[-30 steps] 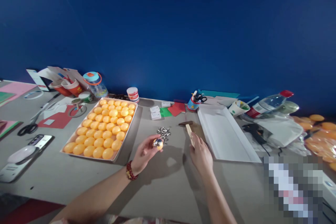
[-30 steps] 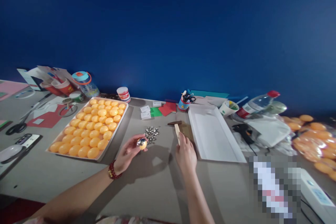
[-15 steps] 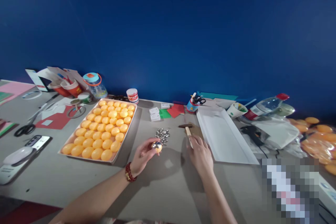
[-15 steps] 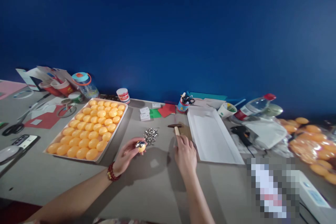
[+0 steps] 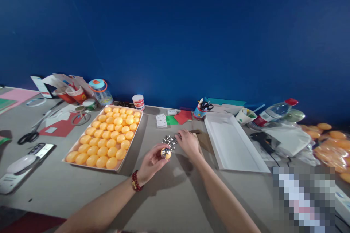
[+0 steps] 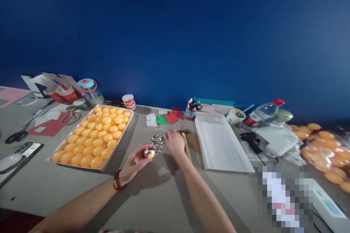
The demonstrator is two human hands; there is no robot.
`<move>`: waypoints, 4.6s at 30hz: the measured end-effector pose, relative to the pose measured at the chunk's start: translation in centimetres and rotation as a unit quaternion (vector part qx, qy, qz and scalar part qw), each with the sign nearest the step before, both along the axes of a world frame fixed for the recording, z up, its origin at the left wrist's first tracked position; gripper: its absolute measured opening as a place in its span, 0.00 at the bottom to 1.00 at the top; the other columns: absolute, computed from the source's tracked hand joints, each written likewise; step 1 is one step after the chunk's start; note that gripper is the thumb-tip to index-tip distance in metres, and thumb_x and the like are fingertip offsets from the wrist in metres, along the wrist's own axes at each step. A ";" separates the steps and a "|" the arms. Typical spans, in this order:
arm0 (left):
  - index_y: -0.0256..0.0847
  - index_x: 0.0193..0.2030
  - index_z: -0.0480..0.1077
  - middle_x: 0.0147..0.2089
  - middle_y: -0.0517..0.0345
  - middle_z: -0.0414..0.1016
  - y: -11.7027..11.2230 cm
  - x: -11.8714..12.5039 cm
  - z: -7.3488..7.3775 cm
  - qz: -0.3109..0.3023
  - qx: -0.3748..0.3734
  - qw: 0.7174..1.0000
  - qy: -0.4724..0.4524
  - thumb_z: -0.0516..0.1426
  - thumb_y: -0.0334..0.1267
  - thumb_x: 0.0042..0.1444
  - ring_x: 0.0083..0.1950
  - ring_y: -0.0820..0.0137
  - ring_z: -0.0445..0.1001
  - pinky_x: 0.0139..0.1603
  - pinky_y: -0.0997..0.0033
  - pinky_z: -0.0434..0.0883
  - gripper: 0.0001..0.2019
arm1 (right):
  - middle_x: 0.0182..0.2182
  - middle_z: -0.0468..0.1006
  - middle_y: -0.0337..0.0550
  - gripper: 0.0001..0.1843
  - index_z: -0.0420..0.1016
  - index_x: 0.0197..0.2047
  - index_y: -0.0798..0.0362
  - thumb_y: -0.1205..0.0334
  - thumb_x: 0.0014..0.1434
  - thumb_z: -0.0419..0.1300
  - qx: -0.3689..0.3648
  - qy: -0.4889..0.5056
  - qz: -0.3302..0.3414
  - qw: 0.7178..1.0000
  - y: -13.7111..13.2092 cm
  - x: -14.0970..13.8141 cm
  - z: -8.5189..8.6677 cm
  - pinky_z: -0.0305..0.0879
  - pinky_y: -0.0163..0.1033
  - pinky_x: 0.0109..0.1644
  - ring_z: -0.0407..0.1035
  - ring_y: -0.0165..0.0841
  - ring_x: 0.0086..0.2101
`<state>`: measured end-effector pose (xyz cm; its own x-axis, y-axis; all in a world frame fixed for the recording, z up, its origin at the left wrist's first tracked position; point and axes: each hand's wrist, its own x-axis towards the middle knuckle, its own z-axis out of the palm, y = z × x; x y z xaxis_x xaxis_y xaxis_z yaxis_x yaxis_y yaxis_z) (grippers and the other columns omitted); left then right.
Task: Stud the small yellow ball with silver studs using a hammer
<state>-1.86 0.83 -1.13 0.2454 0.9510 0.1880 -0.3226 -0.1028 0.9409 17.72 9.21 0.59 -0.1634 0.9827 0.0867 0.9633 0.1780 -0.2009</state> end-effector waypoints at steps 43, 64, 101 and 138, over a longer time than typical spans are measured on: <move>0.44 0.58 0.70 0.60 0.47 0.70 -0.1 -0.4 0.1 -0.022 -0.017 1.000 0.015 0.59 0.39 0.61 0.51 0.62 0.75 0.51 0.63 0.76 0.18 | 0.42 0.78 0.42 0.13 0.78 0.29 0.52 0.55 0.46 0.75 -0.302 0.753 -0.059 0.582 -8.4 -0.2 2.0 0.72 0.35 0.37 0.75 0.34 0.39; 0.46 0.57 0.71 0.58 0.48 0.68 0.1 -0.3 -0.9 -0.008 0.058 0.997 0.048 0.61 0.34 0.59 0.56 0.61 0.72 0.58 0.62 0.71 0.19 | 0.28 0.75 0.35 0.14 0.76 0.26 0.52 0.57 0.44 0.76 -0.313 0.763 -0.085 0.559 -9.2 -2.1 0.8 0.62 0.29 0.28 0.64 0.24 0.24; 0.43 0.58 0.70 0.58 0.47 0.73 0.2 -0.4 -1.2 -0.018 0.031 0.997 0.061 0.62 0.35 0.58 0.56 0.61 0.75 0.58 0.61 0.72 0.20 | 0.28 0.74 0.38 0.13 0.77 0.27 0.53 0.56 0.46 0.75 -0.311 0.777 -0.067 0.543 -8.8 -2.0 0.3 0.64 0.31 0.32 0.64 0.26 0.27; 0.42 0.55 0.73 0.57 0.46 0.75 0.3 -0.7 -1.5 0.020 0.060 0.990 0.125 0.63 0.40 0.57 0.56 0.59 0.74 0.58 0.59 0.73 0.19 | 0.32 0.75 0.39 0.14 0.76 0.31 0.52 0.51 0.51 0.71 -0.258 0.737 -0.045 0.623 -9.4 -2.1 0.6 0.69 0.35 0.37 0.68 0.30 0.31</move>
